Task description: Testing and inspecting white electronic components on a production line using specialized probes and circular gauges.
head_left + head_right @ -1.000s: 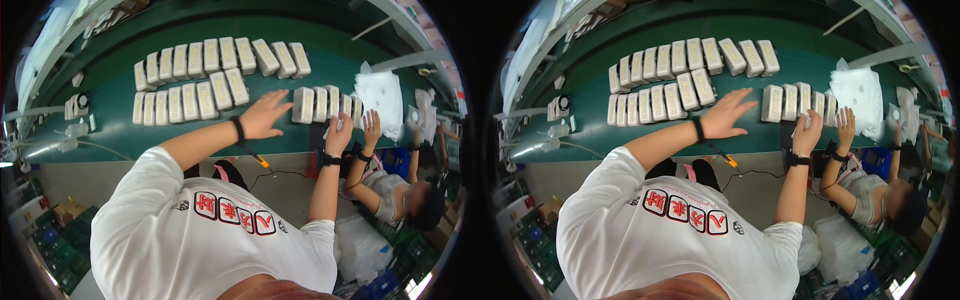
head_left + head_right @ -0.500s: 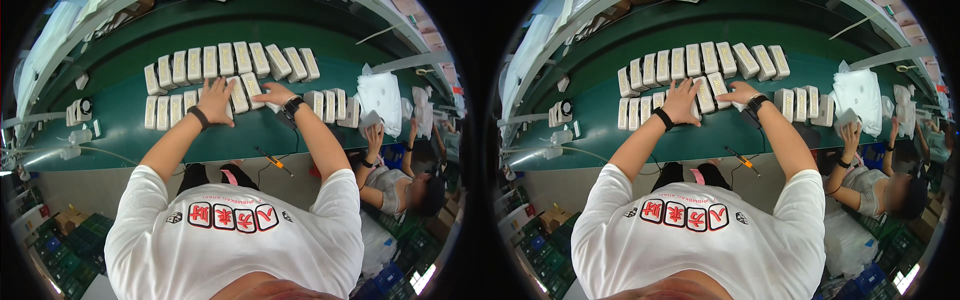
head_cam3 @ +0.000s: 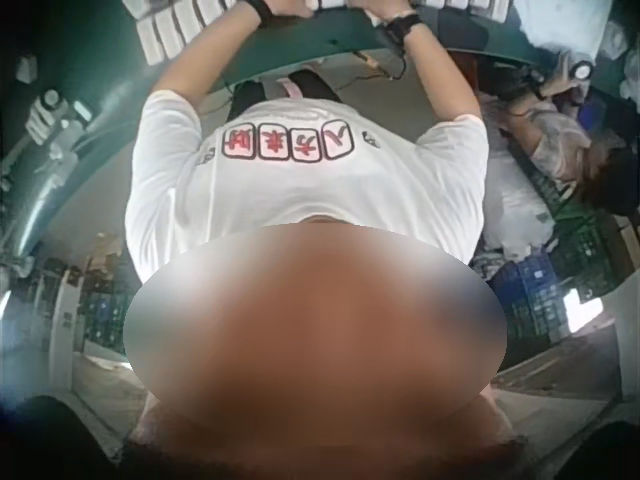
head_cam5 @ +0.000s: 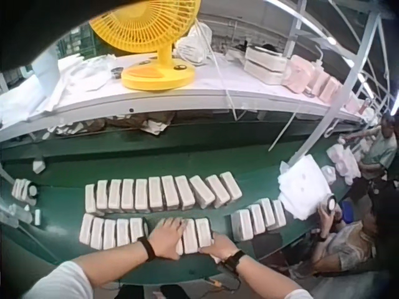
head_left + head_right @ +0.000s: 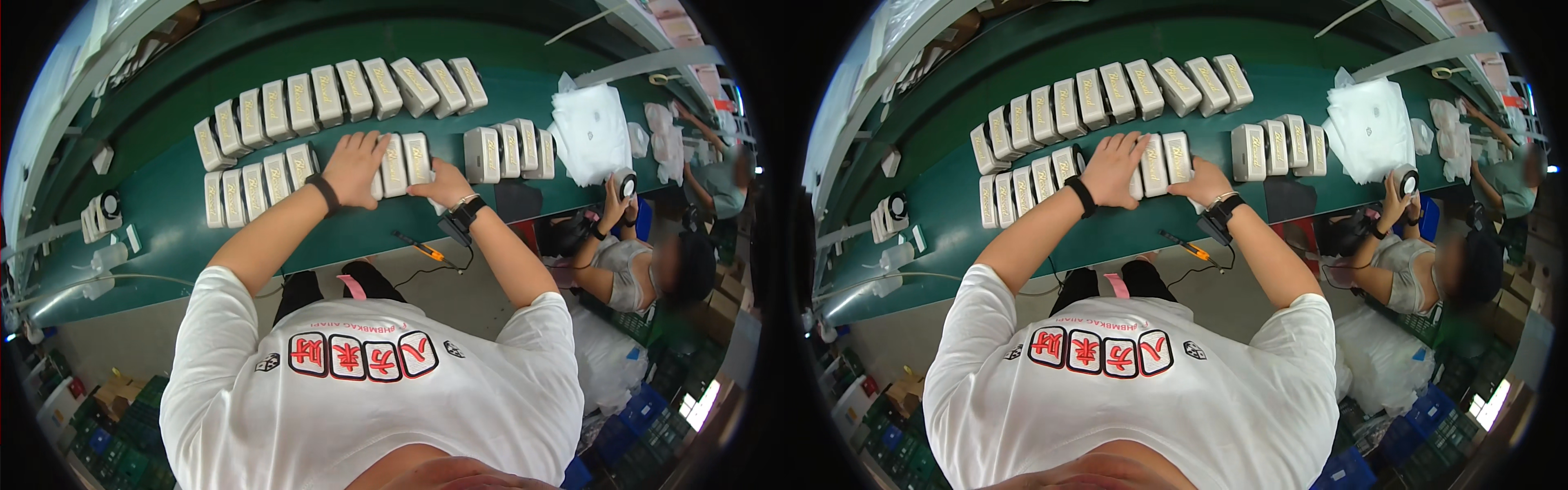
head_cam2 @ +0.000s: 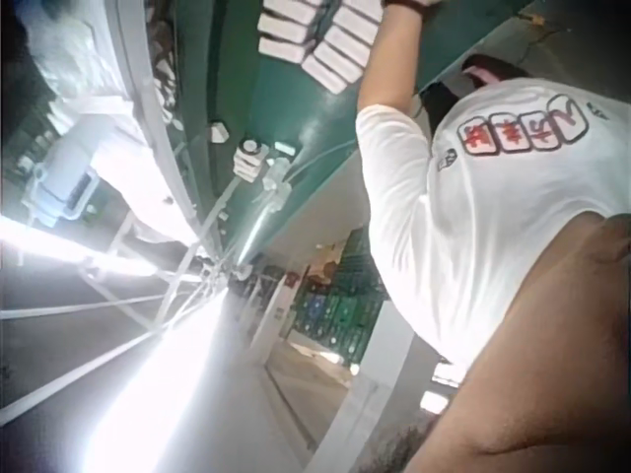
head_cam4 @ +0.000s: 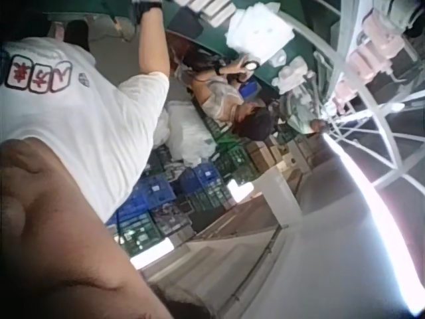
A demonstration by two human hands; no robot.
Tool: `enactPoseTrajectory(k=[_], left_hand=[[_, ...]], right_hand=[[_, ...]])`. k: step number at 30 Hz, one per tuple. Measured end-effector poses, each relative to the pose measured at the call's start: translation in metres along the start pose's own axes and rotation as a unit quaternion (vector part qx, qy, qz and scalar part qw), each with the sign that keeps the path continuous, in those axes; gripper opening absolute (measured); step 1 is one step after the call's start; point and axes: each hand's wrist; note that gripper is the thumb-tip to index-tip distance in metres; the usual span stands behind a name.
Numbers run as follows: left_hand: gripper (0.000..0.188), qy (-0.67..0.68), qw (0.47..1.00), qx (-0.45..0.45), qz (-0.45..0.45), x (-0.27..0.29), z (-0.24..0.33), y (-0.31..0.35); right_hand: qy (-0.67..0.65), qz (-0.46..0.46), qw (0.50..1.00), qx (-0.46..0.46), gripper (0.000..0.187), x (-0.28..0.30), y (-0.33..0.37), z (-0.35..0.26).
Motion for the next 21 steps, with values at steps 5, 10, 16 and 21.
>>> enactPoseTrajectory(k=[5,10,16,21], left_hand=[[0.115,0.048,0.997,-0.025,0.051,-0.028,0.032,-0.039],[0.105,0.066,0.986,-0.078,0.131,-0.043,0.052,-0.044],[0.084,0.170,0.971,-0.041,0.163,-0.002,0.045,0.043],[0.072,0.122,0.904,0.250,0.326,0.027,-0.053,0.169]], right_hand=[[0.050,0.058,0.996,-0.045,0.067,0.038,0.018,0.032],[0.253,0.113,0.954,-0.120,0.050,0.047,0.035,0.004],[0.324,0.098,0.940,0.029,0.039,0.045,0.079,-0.052],[0.298,-0.040,0.947,0.116,0.035,0.086,0.089,-0.089]])
Point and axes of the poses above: each hand's wrist, its own y-axis away from the middle knuckle, its own x-axis out of the back of the hand, z = x × y, and after that the axes turned 4 degrees about x, right-handed
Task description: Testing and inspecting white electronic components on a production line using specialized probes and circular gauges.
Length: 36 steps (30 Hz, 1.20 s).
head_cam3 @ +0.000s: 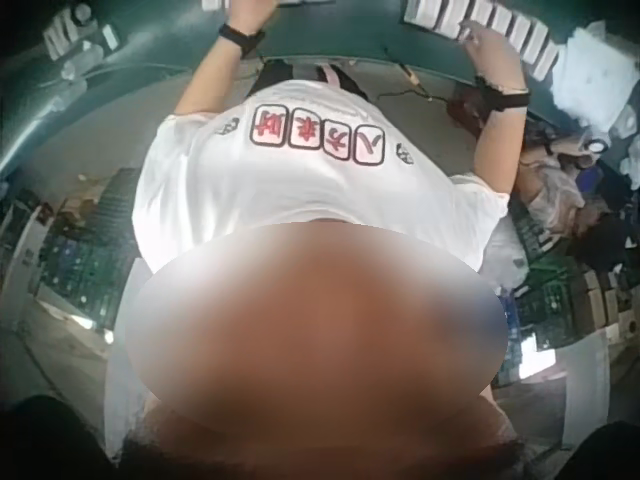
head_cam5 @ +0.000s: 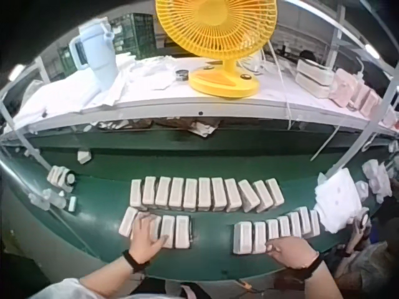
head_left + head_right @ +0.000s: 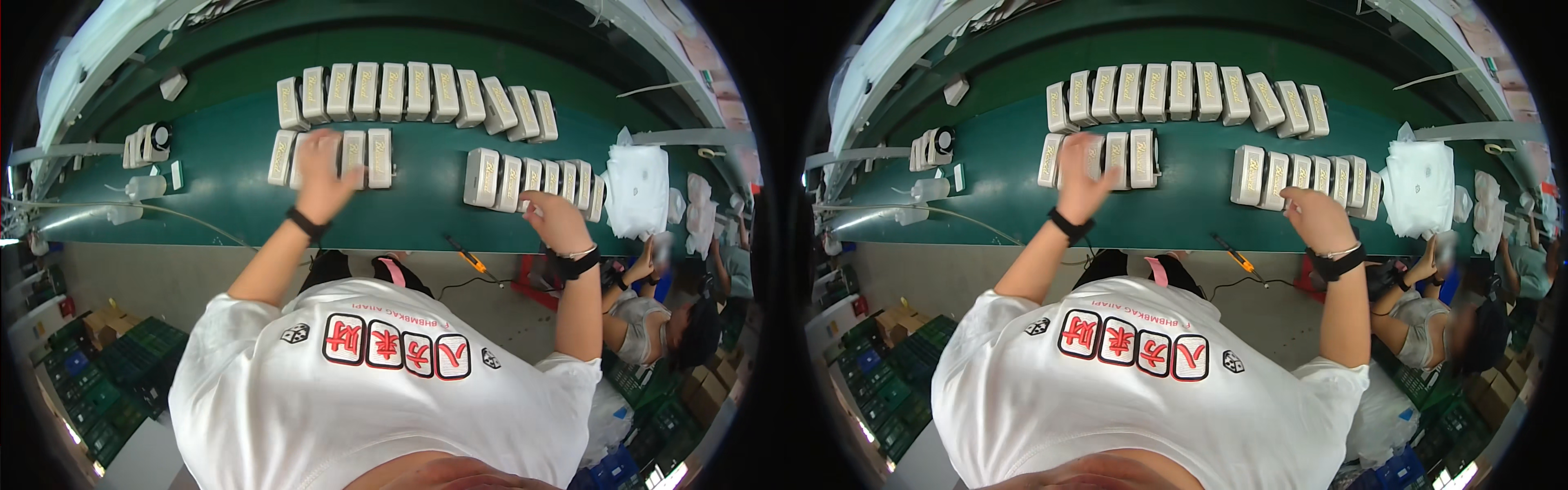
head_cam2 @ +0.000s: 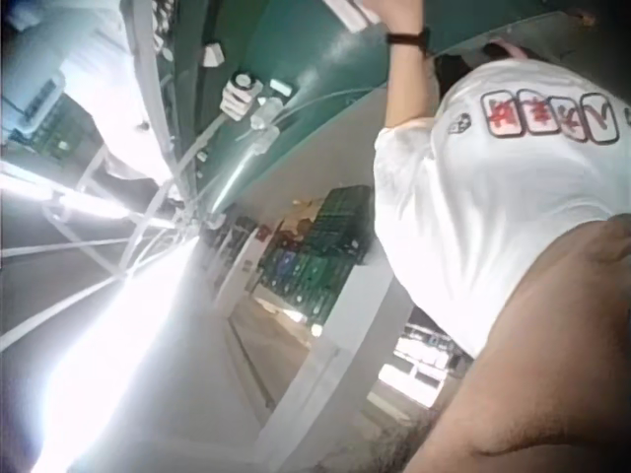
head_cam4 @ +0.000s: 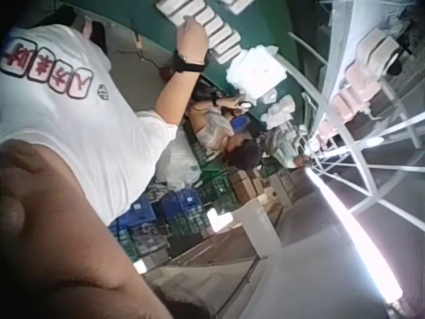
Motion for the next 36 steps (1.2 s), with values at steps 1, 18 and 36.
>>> enactPoseTrajectory(k=[1,18,36], left_hand=[[0.073,-0.032,0.997,0.057,0.042,0.011,-0.036,0.000],[0.097,0.245,0.917,0.285,-0.135,-0.005,-0.135,0.008],[0.076,0.250,0.926,0.202,-0.198,-0.076,-0.050,0.017]], right_hand=[[0.000,0.002,1.000,-0.003,0.035,0.005,-0.005,-0.007],[-0.150,-0.203,0.964,0.085,0.078,-0.152,-0.198,-0.068],[0.017,-0.028,0.999,0.018,0.020,-0.042,-0.060,-0.030]])
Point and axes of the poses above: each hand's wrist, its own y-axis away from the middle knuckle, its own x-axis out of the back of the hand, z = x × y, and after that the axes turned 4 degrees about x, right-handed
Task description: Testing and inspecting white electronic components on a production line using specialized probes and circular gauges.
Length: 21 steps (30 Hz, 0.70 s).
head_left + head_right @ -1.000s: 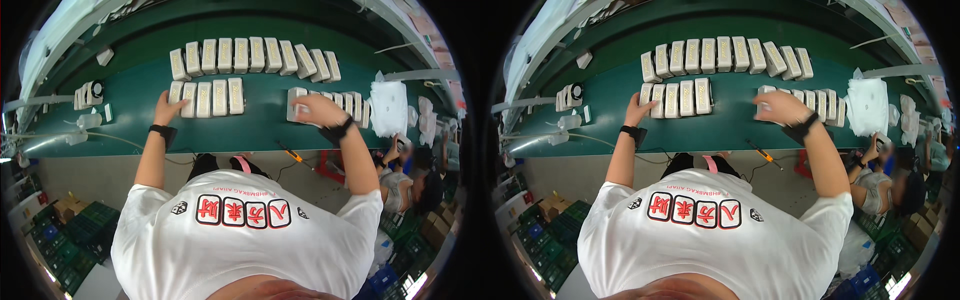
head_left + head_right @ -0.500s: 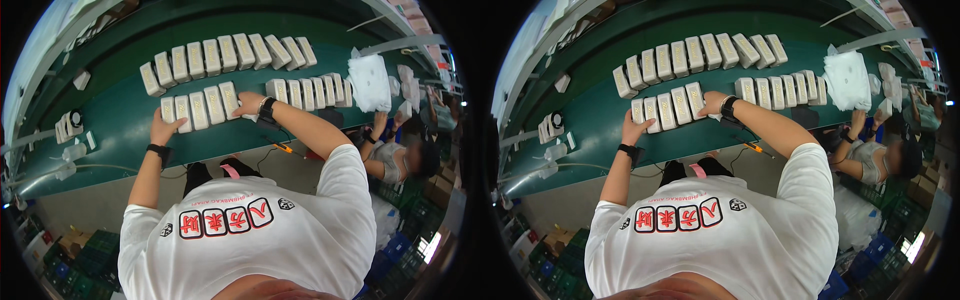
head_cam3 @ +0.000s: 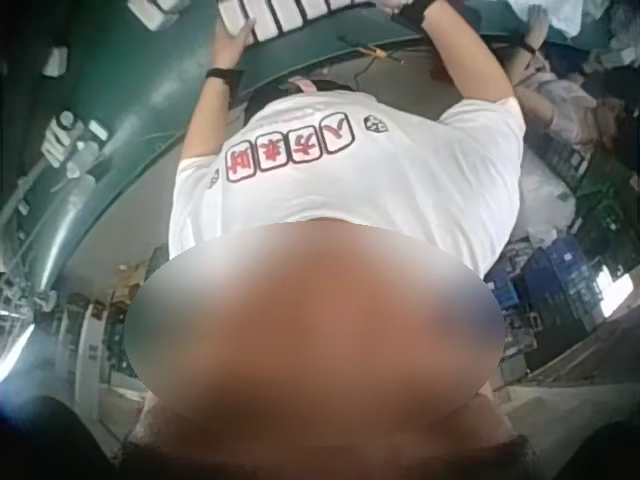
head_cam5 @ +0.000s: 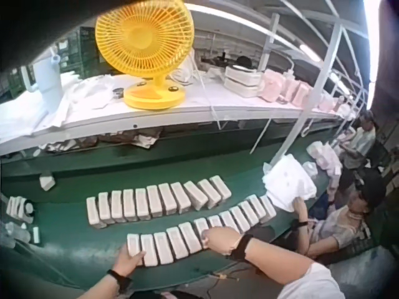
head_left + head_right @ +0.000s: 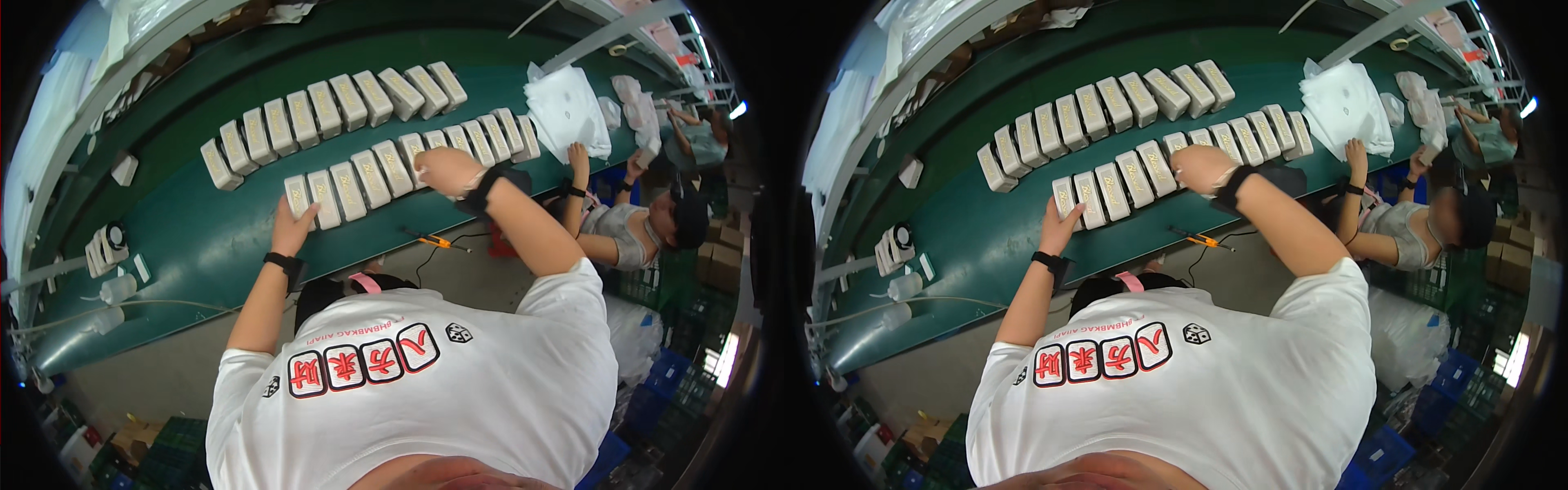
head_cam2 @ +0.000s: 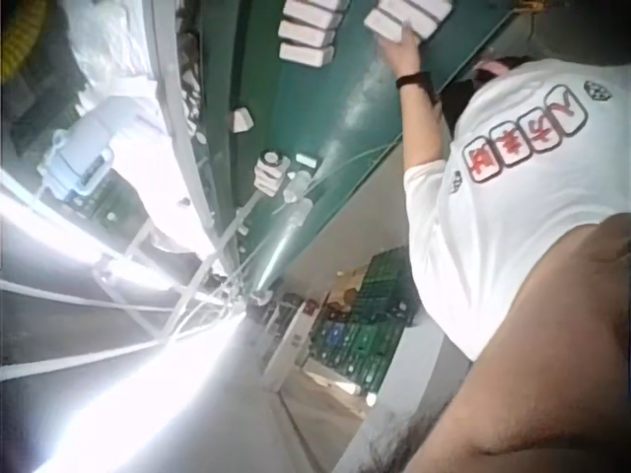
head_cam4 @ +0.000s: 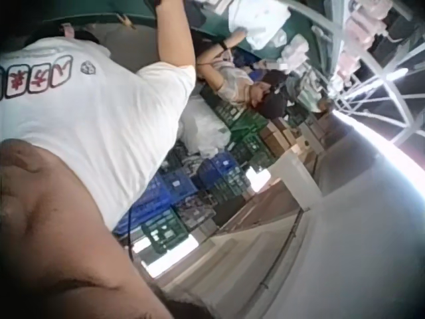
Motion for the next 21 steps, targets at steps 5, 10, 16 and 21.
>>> enactPoseTrajectory(k=[5,10,16,21], left_hand=[[0.069,-0.015,0.999,-0.003,-0.031,0.030,-0.004,-0.008],[0.079,-0.220,0.963,-0.051,-0.144,0.077,0.099,-0.010],[0.101,-0.355,0.895,-0.232,-0.138,0.043,0.170,-0.093],[0.127,-0.519,0.826,-0.217,-0.032,-0.045,0.201,-0.153]], right_hand=[[-0.100,0.093,0.985,-0.109,0.018,0.068,0.114,0.065],[-0.116,0.242,0.923,-0.276,0.021,0.094,0.219,0.117],[-0.121,0.316,0.896,-0.287,0.031,0.086,0.181,0.167],[-0.165,0.224,0.951,-0.135,0.064,0.044,0.039,0.256]])
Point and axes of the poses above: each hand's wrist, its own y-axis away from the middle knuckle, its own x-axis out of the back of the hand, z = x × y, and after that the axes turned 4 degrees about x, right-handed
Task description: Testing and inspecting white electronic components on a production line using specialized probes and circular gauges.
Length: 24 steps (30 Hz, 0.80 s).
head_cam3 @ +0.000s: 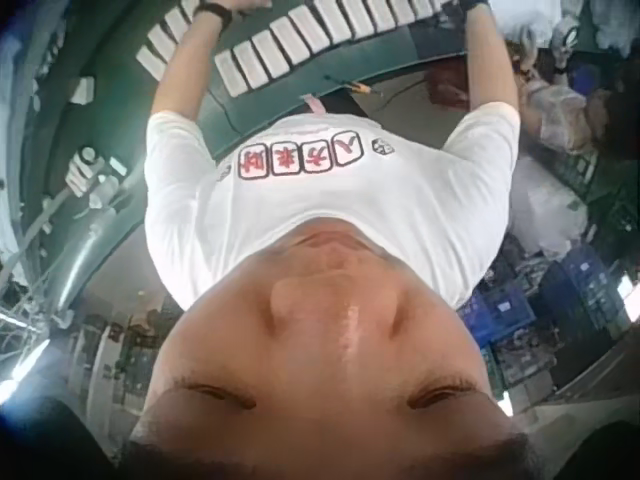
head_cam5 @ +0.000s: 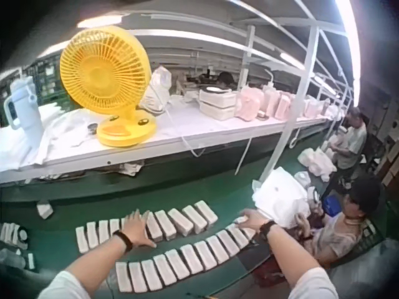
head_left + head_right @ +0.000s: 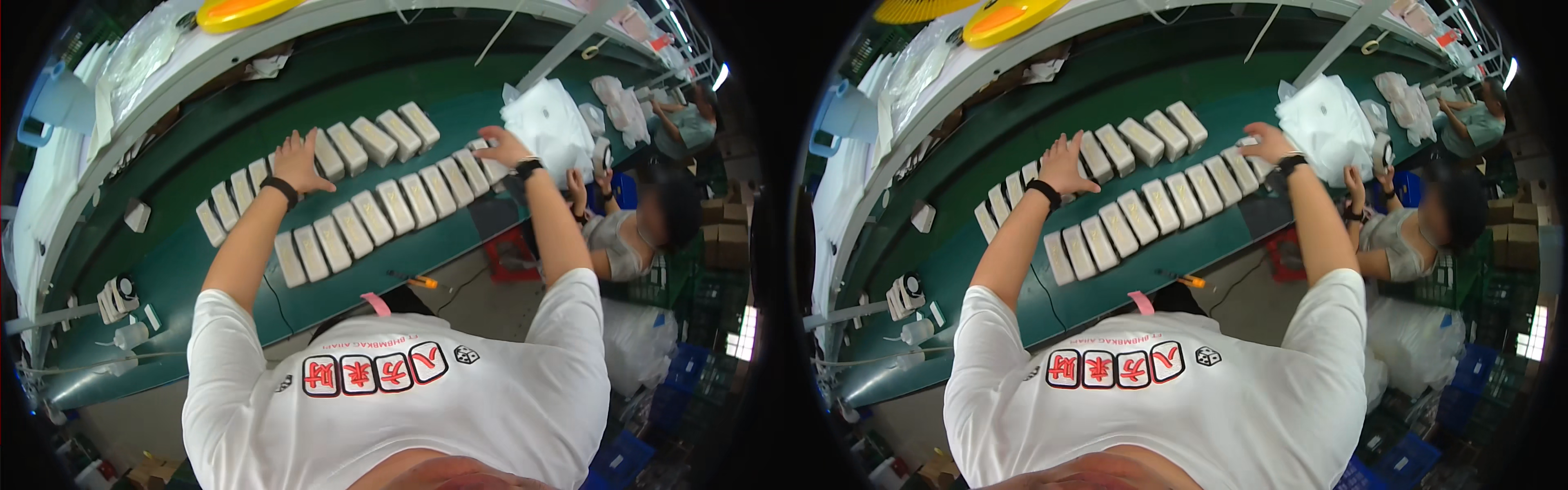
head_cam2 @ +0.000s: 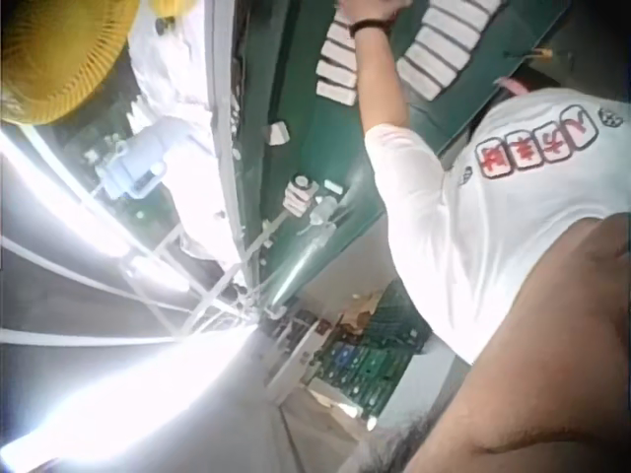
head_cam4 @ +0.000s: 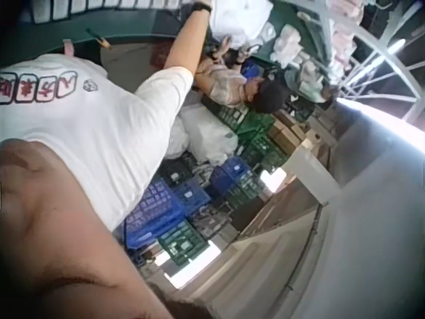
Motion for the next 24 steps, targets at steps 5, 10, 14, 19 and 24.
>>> enactPoseTrajectory(k=[5,10,14,19,24], left_hand=[[0.138,-0.075,0.994,0.021,-0.077,-0.026,0.022,-0.061],[0.132,-0.063,0.987,0.011,-0.149,-0.023,0.044,-0.080],[0.127,-0.025,0.991,-0.022,-0.126,-0.031,0.065,-0.097],[0.123,-0.008,0.994,-0.050,-0.100,-0.036,0.111,-0.130],[0.118,0.021,0.993,-0.098,-0.070,-0.046,0.166,-0.171]], right_hand=[[-0.012,-0.129,0.988,-0.082,0.103,-0.060,-0.104,-0.003],[-0.004,-0.204,0.974,-0.099,0.104,-0.070,-0.135,-0.030],[0.027,-0.200,0.975,-0.093,0.096,-0.056,-0.141,-0.022],[0.054,-0.255,0.958,-0.120,0.097,-0.018,-0.155,0.019],[0.030,-0.246,0.954,-0.168,0.101,0.025,-0.150,0.070]])
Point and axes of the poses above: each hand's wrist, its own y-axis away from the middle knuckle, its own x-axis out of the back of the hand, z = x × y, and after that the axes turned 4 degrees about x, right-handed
